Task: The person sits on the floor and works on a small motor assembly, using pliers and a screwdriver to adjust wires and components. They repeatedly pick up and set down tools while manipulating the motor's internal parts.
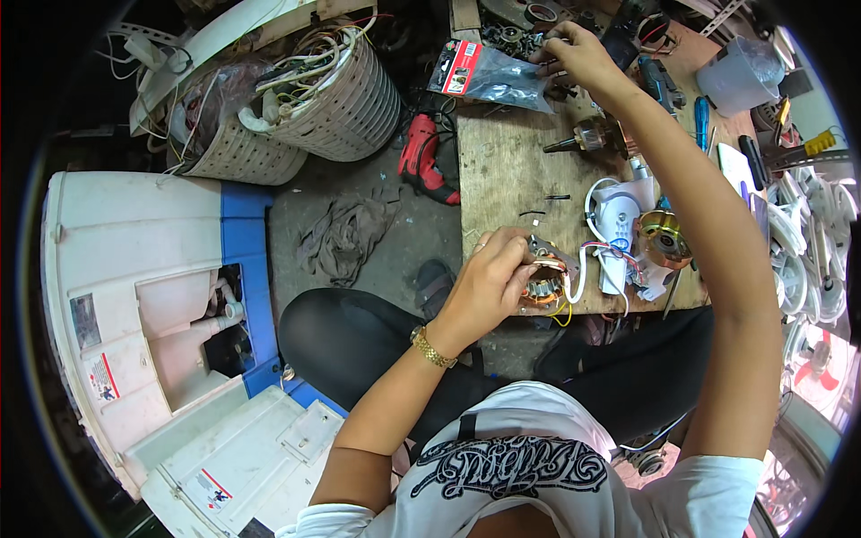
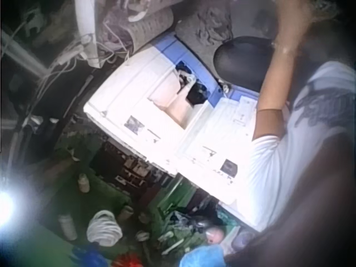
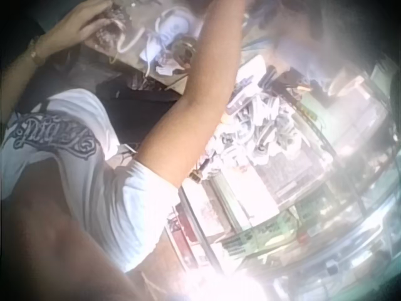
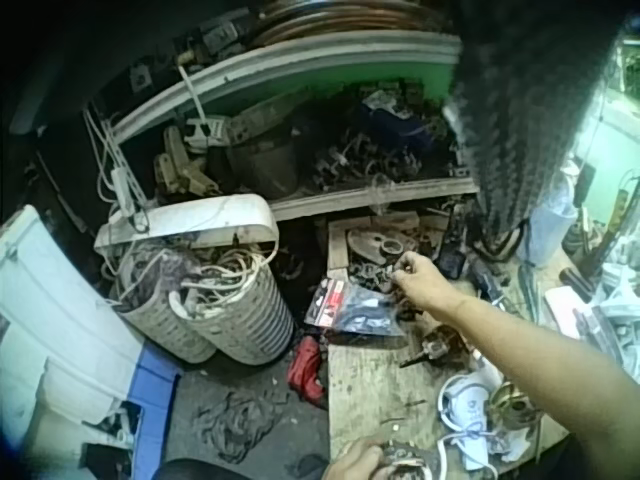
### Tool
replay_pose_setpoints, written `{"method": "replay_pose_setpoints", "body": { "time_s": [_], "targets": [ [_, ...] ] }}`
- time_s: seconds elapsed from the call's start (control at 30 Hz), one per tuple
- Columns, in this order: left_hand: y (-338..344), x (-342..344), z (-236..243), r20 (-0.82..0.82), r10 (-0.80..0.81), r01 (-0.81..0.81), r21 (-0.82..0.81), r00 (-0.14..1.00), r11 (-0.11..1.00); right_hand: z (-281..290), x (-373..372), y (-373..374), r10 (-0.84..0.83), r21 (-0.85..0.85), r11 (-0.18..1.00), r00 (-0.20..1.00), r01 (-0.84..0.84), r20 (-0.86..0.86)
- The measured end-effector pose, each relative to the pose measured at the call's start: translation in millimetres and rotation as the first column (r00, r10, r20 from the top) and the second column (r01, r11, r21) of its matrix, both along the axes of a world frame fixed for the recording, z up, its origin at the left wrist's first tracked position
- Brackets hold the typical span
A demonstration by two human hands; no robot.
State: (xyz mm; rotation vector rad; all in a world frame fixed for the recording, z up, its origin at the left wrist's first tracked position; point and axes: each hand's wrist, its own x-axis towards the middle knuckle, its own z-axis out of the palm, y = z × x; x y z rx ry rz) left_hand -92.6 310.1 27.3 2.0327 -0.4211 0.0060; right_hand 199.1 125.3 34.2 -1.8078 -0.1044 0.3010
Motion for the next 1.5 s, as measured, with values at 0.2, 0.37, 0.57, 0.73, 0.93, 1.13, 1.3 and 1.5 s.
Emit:
{"method": "replay_pose_setpoints", "body": {
  "time_s": [0.2,0.37,0.57,0.73,0.93,1.13,1.3,1.5],
  "targets": [
    [-4,3,1,0.022,-0.023,0.023,-0.020,1.000,1.000,17,-10,-12,-0.056,0.075,0.996,0.993,0.048,0.103],
    [-2,-1,2,0.046,-0.015,0.015,0.000,0.999,1.000,43,-103,-1,0.469,-0.238,0.867,0.879,-0.439,0.086],
    [-2,-3,0,0.085,-0.007,0.006,0.014,0.996,1.000,63,-172,-8,0.727,-0.653,0.508,0.686,-0.562,-0.025],
    [-3,-3,1,0.073,-0.005,0.003,0.024,0.997,1.000,57,-187,-10,0.729,-0.676,0.529,0.683,-0.513,0.052],
    [-2,-1,4,0.018,0.004,-0.004,0.004,1.000,1.000,48,-193,-6,0.795,-0.755,0.465,0.593,-0.463,0.127],
    [-1,-1,2,0.025,0.007,-0.008,0.014,1.000,1.000,55,-191,-12,0.736,-0.673,0.528,0.675,-0.518,0.058],
    [-2,1,1,0.034,0.008,-0.008,0.008,0.999,1.000,62,-187,-15,0.683,-0.577,0.602,0.730,-0.552,0.015],
    [-1,2,0,0.017,0.009,-0.009,-0.003,1.000,1.000,72,-177,-17,0.633,-0.610,0.645,0.768,-0.459,0.092]
  ]
}}
